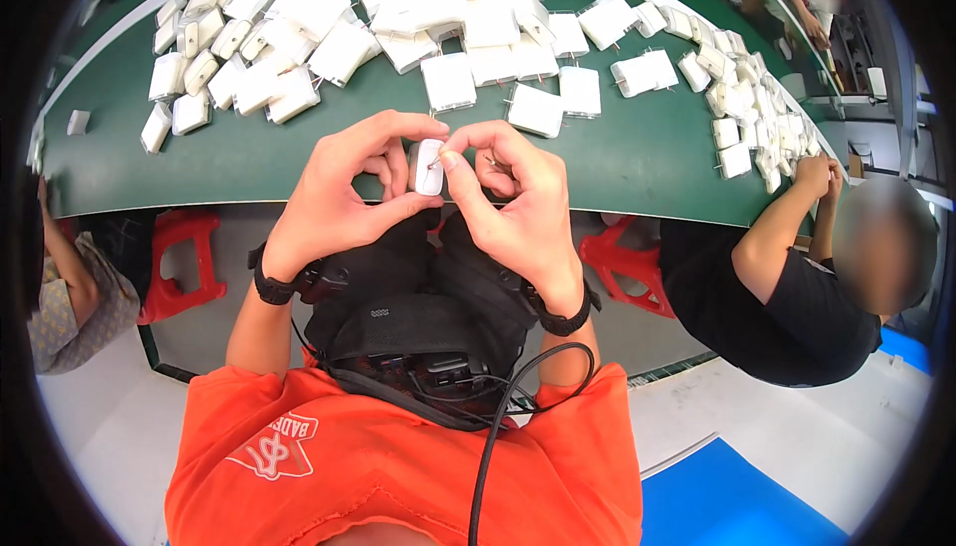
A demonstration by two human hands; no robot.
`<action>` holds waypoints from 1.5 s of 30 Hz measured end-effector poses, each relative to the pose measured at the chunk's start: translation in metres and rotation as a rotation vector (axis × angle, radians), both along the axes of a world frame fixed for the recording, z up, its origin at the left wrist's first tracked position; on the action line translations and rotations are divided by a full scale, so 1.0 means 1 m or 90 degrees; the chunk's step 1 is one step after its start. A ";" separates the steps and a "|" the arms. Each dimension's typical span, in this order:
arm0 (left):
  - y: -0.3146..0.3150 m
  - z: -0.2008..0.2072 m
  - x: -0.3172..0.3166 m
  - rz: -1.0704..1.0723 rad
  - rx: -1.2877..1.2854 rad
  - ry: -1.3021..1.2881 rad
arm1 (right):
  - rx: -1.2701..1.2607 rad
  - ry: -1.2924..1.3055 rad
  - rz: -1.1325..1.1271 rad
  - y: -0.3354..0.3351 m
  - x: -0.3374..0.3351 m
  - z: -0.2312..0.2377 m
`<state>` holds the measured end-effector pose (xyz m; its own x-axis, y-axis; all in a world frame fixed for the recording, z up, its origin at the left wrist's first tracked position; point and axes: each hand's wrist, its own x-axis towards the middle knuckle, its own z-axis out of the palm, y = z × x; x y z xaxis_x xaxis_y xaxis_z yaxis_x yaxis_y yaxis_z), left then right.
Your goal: Assembling small white plastic housings for electronic or mechanical devices on a factory line.
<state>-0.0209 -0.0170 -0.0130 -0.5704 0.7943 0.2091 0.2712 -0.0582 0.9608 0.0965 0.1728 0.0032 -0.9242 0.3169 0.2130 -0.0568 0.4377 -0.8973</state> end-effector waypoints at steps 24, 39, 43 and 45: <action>0.003 0.001 -0.001 -0.017 0.028 0.043 | -0.130 -0.047 -0.016 0.012 0.006 0.023; 0.001 0.006 -0.006 -0.041 -0.026 -0.033 | -0.024 0.154 0.014 0.012 0.001 0.019; 0.001 0.005 -0.006 -0.047 -0.034 -0.036 | -0.024 0.150 0.018 0.013 -0.001 0.016; 0.001 0.005 -0.006 -0.048 -0.034 -0.035 | -0.023 0.141 0.018 0.013 -0.002 0.015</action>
